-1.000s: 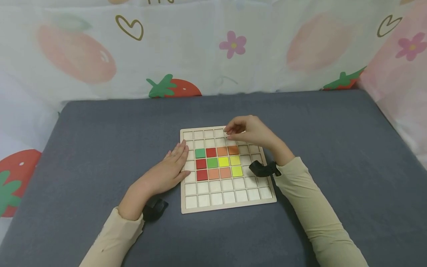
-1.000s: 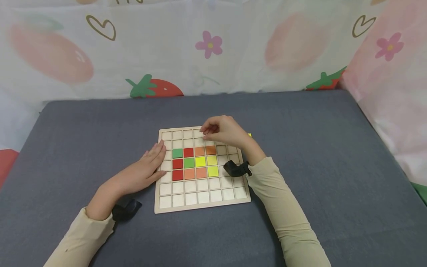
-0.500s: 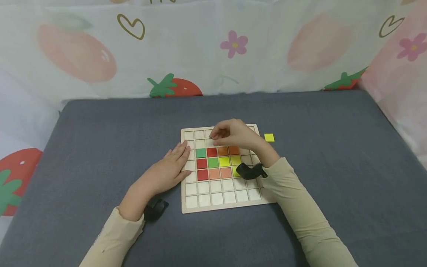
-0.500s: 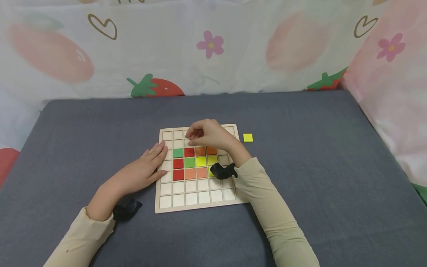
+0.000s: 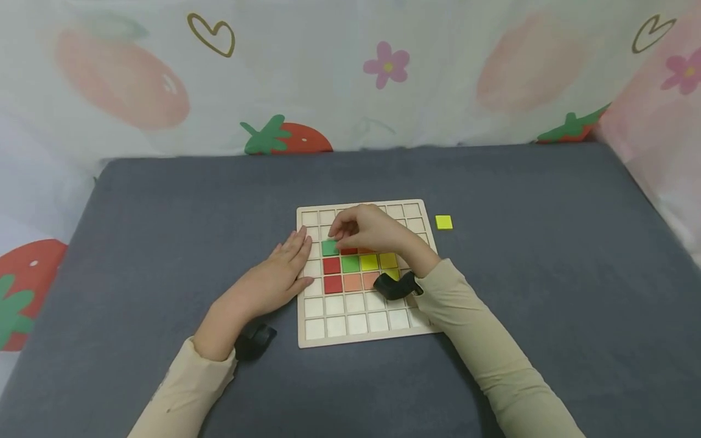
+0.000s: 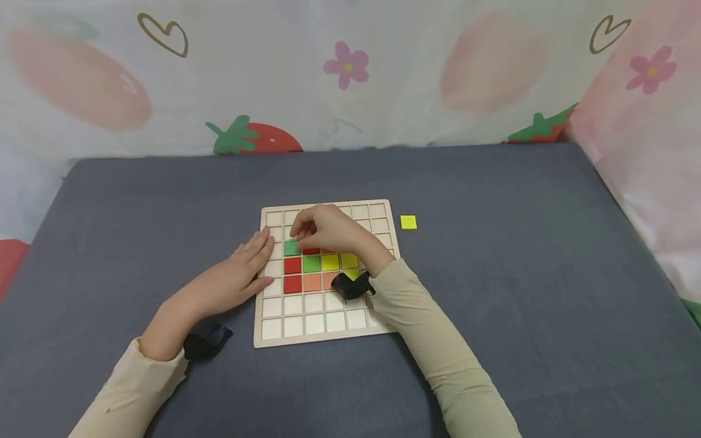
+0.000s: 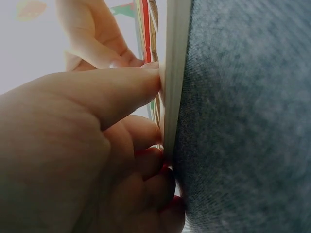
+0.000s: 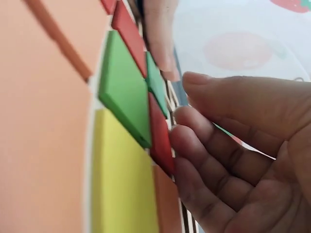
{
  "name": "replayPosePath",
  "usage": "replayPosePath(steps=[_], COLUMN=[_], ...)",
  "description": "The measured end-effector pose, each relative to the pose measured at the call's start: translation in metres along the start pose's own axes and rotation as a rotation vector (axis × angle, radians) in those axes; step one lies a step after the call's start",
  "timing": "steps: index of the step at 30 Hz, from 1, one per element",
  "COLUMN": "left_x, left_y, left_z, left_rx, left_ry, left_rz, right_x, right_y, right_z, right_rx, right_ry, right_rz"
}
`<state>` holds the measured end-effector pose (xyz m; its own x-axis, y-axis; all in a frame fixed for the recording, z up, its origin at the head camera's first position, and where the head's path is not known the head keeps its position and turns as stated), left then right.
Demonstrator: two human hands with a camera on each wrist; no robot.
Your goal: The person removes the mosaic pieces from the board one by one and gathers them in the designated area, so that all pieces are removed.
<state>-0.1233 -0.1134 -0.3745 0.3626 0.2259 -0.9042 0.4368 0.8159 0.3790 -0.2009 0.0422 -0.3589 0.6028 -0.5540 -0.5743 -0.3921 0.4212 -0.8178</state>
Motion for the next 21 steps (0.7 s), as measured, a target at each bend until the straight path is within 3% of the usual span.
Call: replayPosePath(steps=[11,21], left_x=[-0.0002,0.0003], left_y=[-0.0002,0.0004], left_z=[0.0010,0.0006], left_rx=[0.017,0.021], left_ry=[0.013,0.009], left_rz=[0.004,0.007], right_x=[0.0048,0.0075], right_y=[0.0009,0.0011], right_z=[-0.0019,-0.0020], right_rx=[0.034,0.012], right_ry=[0.017,0.005], right_rz=[0.077,0.165])
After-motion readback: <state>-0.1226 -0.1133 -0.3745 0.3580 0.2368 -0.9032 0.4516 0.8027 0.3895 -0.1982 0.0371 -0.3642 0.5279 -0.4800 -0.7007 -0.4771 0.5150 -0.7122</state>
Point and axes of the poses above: each hand's wrist, its own z-axis away from the middle knuckle, its own x-axis out of the palm, y = z × x, the point moved 5 cm from there along -z, towards the middle knuckle, and after that the axes turned 1 degree about -x, right-handed, at the moved point
